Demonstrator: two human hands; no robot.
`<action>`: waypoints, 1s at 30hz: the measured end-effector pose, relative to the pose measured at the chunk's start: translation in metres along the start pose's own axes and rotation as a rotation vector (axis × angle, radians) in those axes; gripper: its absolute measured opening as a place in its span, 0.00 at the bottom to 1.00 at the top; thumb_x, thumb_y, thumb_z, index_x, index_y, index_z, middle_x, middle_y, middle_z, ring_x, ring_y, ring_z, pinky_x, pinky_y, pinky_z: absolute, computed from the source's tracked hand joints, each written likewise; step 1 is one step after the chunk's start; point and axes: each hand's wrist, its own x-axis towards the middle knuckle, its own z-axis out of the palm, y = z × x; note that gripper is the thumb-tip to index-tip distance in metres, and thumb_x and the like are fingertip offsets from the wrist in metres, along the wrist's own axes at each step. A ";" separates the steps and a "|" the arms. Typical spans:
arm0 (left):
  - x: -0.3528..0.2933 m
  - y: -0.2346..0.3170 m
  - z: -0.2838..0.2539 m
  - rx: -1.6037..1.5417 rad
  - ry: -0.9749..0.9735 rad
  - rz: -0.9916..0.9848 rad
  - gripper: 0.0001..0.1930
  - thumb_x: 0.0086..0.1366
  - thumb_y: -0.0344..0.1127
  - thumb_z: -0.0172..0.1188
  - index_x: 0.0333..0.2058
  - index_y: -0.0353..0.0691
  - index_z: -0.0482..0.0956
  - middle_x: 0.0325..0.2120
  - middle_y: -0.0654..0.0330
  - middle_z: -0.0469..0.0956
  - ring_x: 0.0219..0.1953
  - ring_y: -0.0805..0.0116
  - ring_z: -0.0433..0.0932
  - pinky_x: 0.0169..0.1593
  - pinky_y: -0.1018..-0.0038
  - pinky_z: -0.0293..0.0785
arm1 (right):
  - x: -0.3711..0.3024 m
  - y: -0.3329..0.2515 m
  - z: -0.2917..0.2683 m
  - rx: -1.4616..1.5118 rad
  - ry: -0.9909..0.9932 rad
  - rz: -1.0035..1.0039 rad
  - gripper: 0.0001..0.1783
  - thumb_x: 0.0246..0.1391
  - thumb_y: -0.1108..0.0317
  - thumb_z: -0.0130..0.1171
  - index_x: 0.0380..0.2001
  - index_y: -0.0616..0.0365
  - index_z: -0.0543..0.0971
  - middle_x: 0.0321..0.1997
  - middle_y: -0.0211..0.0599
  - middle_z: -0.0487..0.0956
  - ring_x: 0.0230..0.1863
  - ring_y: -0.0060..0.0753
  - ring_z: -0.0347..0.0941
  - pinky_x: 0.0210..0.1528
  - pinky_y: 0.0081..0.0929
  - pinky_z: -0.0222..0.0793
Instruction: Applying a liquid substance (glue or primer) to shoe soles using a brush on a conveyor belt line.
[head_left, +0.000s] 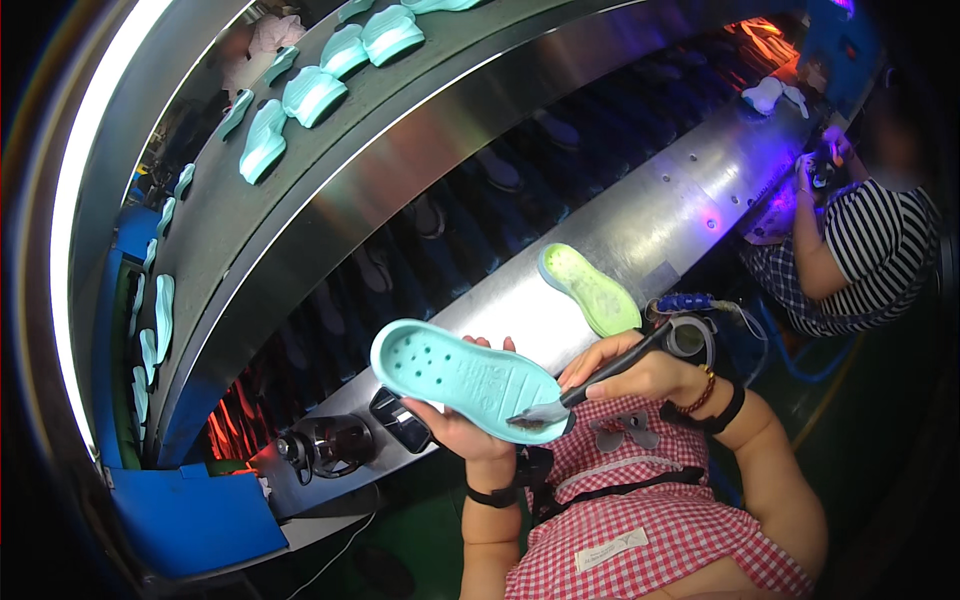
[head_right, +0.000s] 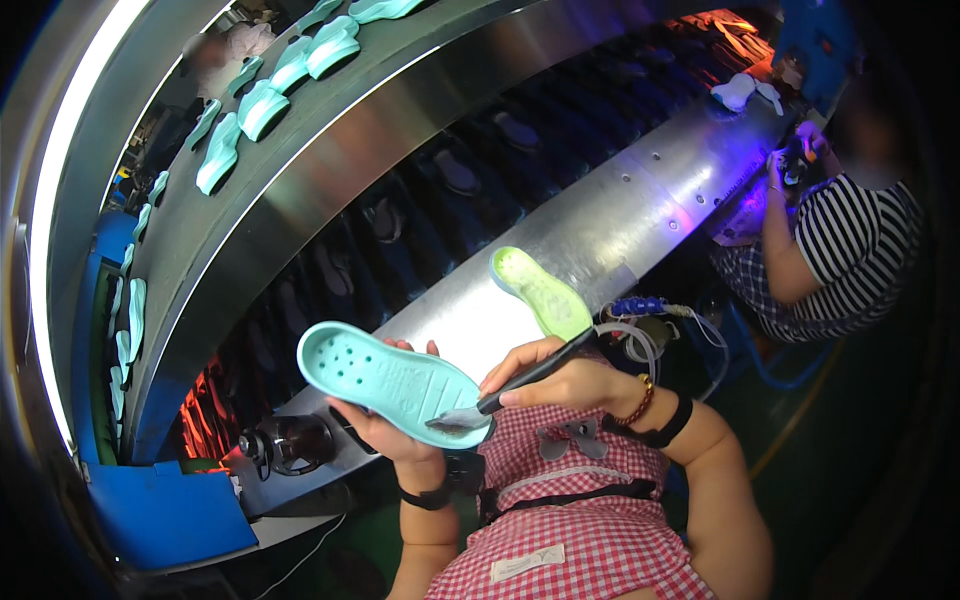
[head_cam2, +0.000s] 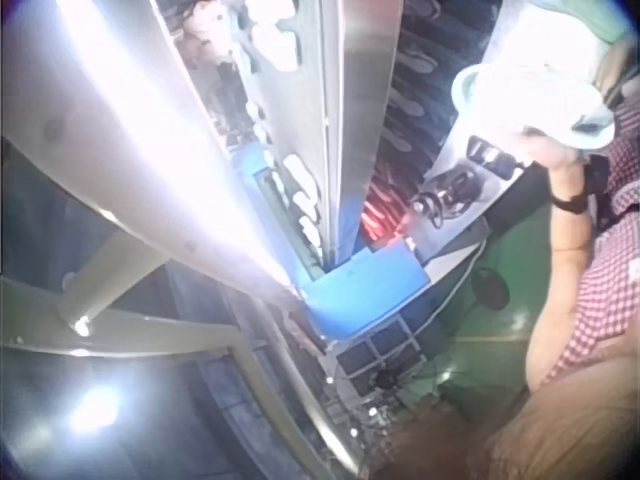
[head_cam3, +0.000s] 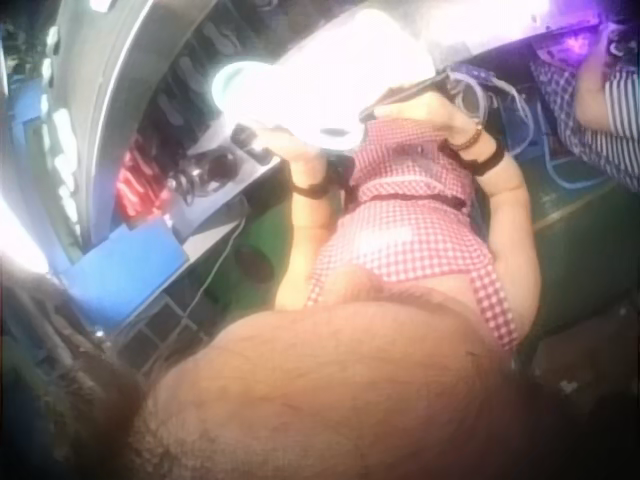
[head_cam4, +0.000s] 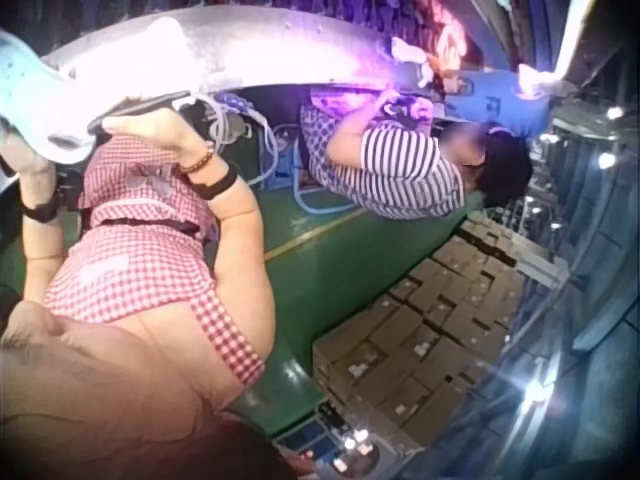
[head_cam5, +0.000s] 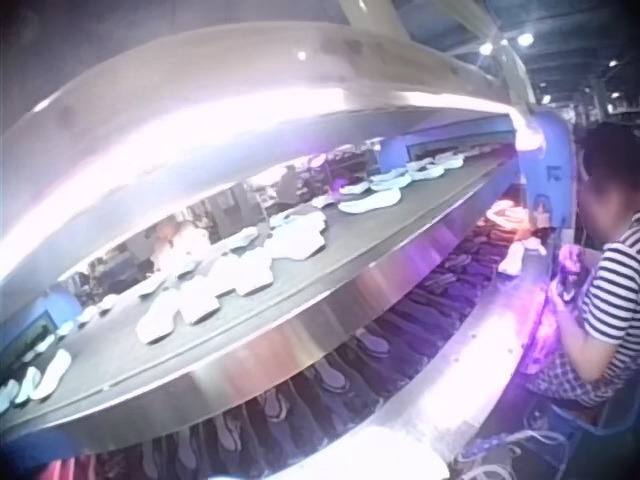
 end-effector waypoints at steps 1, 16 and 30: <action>-0.004 -0.004 0.014 0.054 0.136 -0.028 0.37 0.56 0.68 0.31 0.52 0.44 0.62 0.46 0.55 0.68 0.47 0.57 0.68 0.57 0.50 0.52 | 0.000 0.003 0.006 0.090 0.031 0.016 0.09 0.46 0.75 0.57 0.34 0.65 0.75 0.39 0.41 0.76 0.41 0.27 0.71 0.46 0.23 0.67; -0.005 -0.017 0.007 -0.040 0.138 -0.116 0.29 0.60 0.55 0.39 0.53 0.40 0.62 0.47 0.52 0.68 0.46 0.51 0.69 0.50 0.51 0.60 | 0.008 -0.030 0.007 -0.180 0.016 -0.090 0.11 0.44 0.75 0.59 0.34 0.64 0.78 0.35 0.40 0.78 0.37 0.25 0.74 0.41 0.20 0.69; 0.010 0.005 -0.010 -0.066 0.112 -0.627 0.25 0.64 0.43 0.38 0.52 0.29 0.60 0.47 0.46 0.68 0.48 0.55 0.70 0.52 0.65 0.66 | 0.003 -0.061 -0.001 -0.626 -0.307 -0.296 0.09 0.44 0.72 0.59 0.33 0.61 0.78 0.36 0.40 0.78 0.38 0.35 0.75 0.40 0.26 0.70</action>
